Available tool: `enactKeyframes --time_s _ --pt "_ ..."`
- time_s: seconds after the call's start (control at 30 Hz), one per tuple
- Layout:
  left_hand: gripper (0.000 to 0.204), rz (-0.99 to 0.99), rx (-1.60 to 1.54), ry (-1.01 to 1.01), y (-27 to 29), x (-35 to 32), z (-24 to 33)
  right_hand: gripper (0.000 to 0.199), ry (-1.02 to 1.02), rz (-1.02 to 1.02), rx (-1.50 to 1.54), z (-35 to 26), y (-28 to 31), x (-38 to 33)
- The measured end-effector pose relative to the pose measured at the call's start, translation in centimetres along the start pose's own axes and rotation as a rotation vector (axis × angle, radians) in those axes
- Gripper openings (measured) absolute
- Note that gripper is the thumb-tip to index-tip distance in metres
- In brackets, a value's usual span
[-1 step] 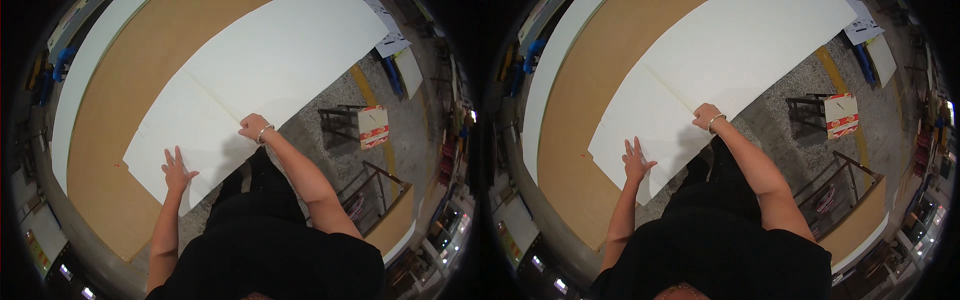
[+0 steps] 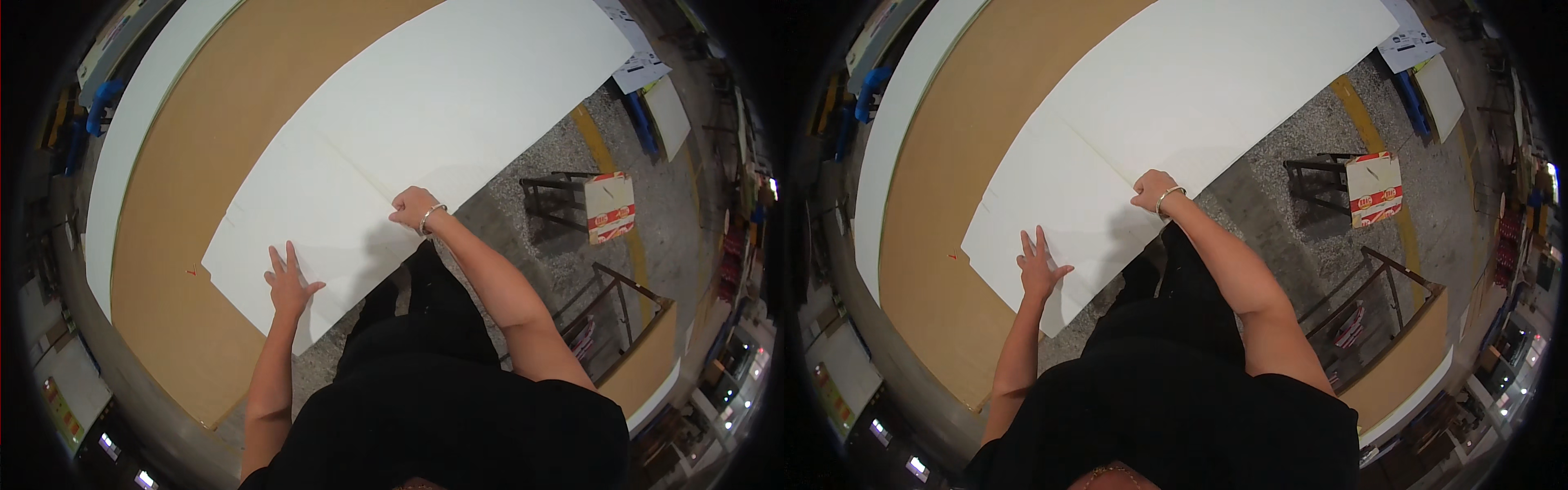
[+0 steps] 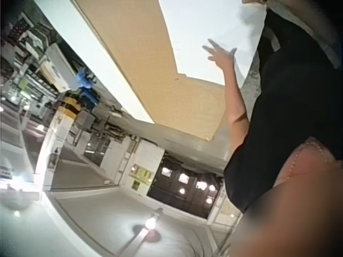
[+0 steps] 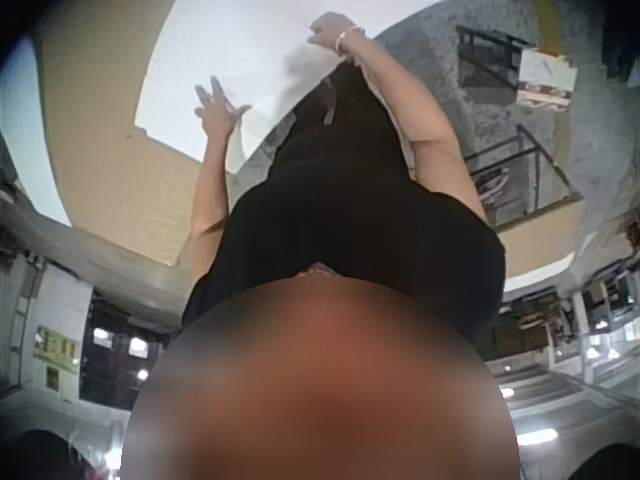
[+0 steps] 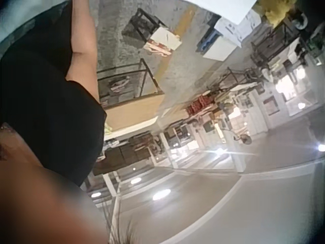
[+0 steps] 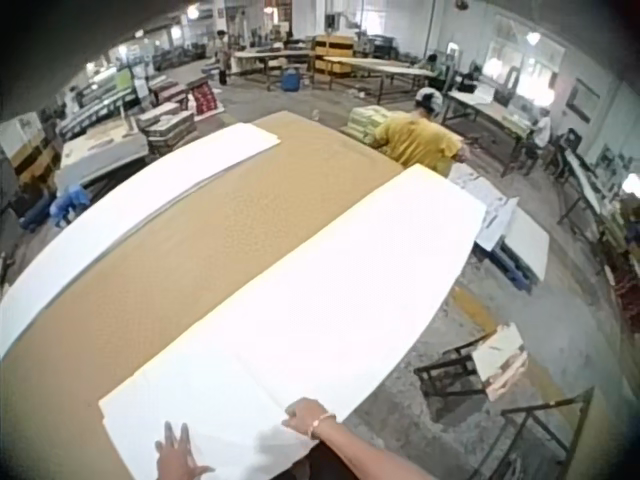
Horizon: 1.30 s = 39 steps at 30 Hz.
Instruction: Manually flipping through and aligning a large stack of white paper sheets on a large table.
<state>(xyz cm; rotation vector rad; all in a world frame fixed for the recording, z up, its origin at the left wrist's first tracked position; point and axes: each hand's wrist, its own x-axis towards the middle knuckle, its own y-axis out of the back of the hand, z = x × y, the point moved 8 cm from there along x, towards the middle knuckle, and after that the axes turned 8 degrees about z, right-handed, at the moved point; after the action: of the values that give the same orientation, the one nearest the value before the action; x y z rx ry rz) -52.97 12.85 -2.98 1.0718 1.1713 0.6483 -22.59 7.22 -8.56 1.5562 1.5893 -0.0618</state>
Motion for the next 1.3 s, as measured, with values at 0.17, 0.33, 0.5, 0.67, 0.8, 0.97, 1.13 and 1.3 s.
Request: enactKeyframes --time_s 0.17,0.33,0.5,0.67,0.8,0.97,1.13,1.3 --pt "0.121 -0.034 0.009 0.045 -0.8 0.8 -0.4 0.034 0.107 0.106 -0.094 0.9 0.1 2.1" --pt "0.121 0.015 -0.007 -0.004 -1.2 0.8 -0.6 0.033 0.163 0.022 -0.096 -0.1 1.0 0.4" --pt "0.122 -0.001 -0.003 0.006 -1.1 0.9 -0.5 0.021 0.181 0.584 -0.028 -1.4 3.8 -2.1" --pt "0.122 0.008 0.006 0.002 -0.9 1.1 -0.5 0.022 0.231 0.508 -0.094 -2.7 1.8 -2.8" --pt "0.122 -0.017 0.013 0.016 -1.1 1.1 -0.7 0.022 -0.018 0.336 -0.032 -2.1 0.4 -2.2" --pt "0.122 -0.011 0.011 0.008 -1.0 1.1 -0.4 0.020 0.035 0.283 -0.022 -1.2 0.7 -1.0" --pt "0.122 -0.006 0.010 0.001 -1.1 0.9 -0.5 0.018 -0.102 0.140 0.255 0.6 0.2 0.0" --pt "0.123 0.000 0.013 -0.005 -1.5 0.9 -1.0 0.020 -0.026 0.209 0.011 -0.4 0.6 -0.1"
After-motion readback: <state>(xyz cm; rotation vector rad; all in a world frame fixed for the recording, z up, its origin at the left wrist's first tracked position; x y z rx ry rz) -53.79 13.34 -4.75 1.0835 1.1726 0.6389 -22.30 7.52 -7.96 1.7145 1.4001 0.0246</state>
